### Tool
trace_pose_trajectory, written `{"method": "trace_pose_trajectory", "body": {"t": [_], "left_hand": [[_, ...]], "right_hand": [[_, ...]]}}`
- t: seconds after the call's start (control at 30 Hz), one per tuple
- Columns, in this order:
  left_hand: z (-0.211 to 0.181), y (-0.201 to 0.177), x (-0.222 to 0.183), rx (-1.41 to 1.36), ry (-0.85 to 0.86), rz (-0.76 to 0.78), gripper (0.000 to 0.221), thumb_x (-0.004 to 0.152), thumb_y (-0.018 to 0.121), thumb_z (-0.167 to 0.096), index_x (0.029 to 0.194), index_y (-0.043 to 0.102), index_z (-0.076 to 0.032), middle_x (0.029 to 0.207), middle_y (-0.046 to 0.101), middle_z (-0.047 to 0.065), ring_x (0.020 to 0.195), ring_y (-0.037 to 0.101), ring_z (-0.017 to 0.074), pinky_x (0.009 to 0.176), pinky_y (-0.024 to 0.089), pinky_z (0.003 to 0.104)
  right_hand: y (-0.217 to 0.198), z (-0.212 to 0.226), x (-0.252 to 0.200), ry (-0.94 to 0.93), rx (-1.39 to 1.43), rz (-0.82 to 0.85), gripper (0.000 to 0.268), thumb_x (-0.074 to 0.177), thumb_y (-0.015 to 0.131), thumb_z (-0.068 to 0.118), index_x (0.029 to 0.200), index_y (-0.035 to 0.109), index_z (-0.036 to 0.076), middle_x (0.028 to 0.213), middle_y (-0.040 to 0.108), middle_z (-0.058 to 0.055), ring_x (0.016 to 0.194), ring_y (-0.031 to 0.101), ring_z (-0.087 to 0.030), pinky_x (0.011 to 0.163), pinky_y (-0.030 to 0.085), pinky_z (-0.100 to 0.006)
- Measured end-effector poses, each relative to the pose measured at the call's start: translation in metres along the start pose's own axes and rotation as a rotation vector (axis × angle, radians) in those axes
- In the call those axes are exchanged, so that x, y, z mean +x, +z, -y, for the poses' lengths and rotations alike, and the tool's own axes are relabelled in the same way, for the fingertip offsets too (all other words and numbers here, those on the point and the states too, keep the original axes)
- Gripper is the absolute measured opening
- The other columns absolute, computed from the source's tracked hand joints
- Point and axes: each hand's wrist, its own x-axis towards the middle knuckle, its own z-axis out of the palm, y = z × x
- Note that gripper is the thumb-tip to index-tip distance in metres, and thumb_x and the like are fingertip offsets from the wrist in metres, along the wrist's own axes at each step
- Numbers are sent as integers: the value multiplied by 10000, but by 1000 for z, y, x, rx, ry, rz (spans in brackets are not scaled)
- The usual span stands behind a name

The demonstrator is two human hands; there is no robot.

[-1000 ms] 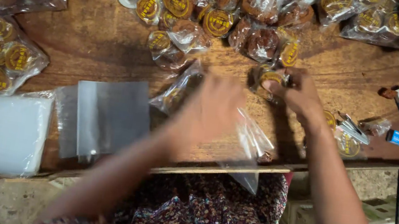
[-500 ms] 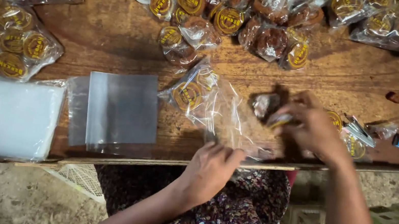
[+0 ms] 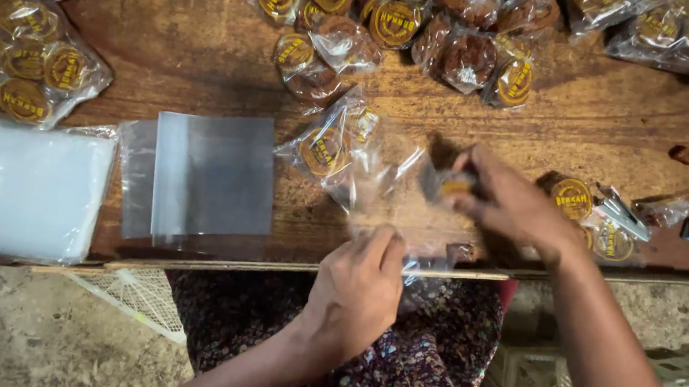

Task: The person places round brown food items into a plastic bag by hand and seals the bag using a handheld stapler.

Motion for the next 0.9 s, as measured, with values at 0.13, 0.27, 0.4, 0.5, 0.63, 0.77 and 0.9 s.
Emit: {"method": "trace_pose_trajectory", "body": {"t": [0.13, 0.27, 0.4, 0.5, 0.63, 0.77, 0.9], "left_hand": [[4, -2, 5, -116, -89, 119, 440, 835, 577, 50, 1274, 576, 68, 1335, 546, 197, 690, 685, 250, 589, 598, 353], [5, 4, 5, -123, -139, 206, 570, 784, 639, -7, 1343, 545, 48, 1509, 482, 156, 519, 626, 194, 402, 546, 343], [-4, 5, 10, -179, -210, 334, 848, 788, 692, -95, 1555, 335, -45, 1640, 322, 74, 406, 620, 294, 400, 536, 413], [-12, 11, 6, -219, -162, 343, 802, 743, 582, 2, 1519, 380, 21, 1629, 322, 148, 680, 700, 425, 425, 564, 469], [-22, 33, -11, -115, 70, 211, 697, 881, 596, 91, 1536, 359, 101, 1607, 284, 309, 506, 598, 203, 370, 499, 304], [-15, 29, -4, -9, 61, 295, 932, 802, 709, 94, 1592, 214, 82, 1676, 138, 281, 576, 681, 191, 491, 600, 325], [-16, 32, -9, -156, 55, 312, 789, 889, 610, 142, 1587, 245, 102, 1654, 75, 332, 455, 547, 98, 367, 502, 232]], "right_hand": [[11, 12, -24, 165, 87, -24, 546, 909, 680, 230, 1398, 442, 178, 1418, 607, -125, 1246, 592, -299, 1032, 440, -463], [-10, 30, -84, 39, 728, -268, 596, 770, 619, 287, 1331, 643, 86, 1366, 698, -97, 1261, 662, -245, 1038, 532, -392], [6, 58, -101, -182, 961, 223, 656, 896, 665, 449, 1419, 582, 62, 1347, 710, -162, 1158, 747, -309, 964, 637, -490], [49, 71, -82, 574, 974, 94, 900, 743, 673, 378, 1579, 381, 214, 1715, 316, -44, 1558, 321, -283, 1200, 265, -603], [117, 33, -52, 440, 1109, -468, 227, 991, 516, 60, 1199, 597, 103, 1119, 665, -77, 953, 598, -163, 791, 485, -284], [126, 47, -22, 271, 858, -498, 148, 1020, 543, 130, 928, 657, 111, 843, 636, -19, 725, 547, -117, 613, 446, -252], [103, 60, -8, 316, 853, -411, 134, 1013, 551, 217, 999, 637, 114, 779, 625, -26, 646, 553, -133, 549, 464, -267]]}}
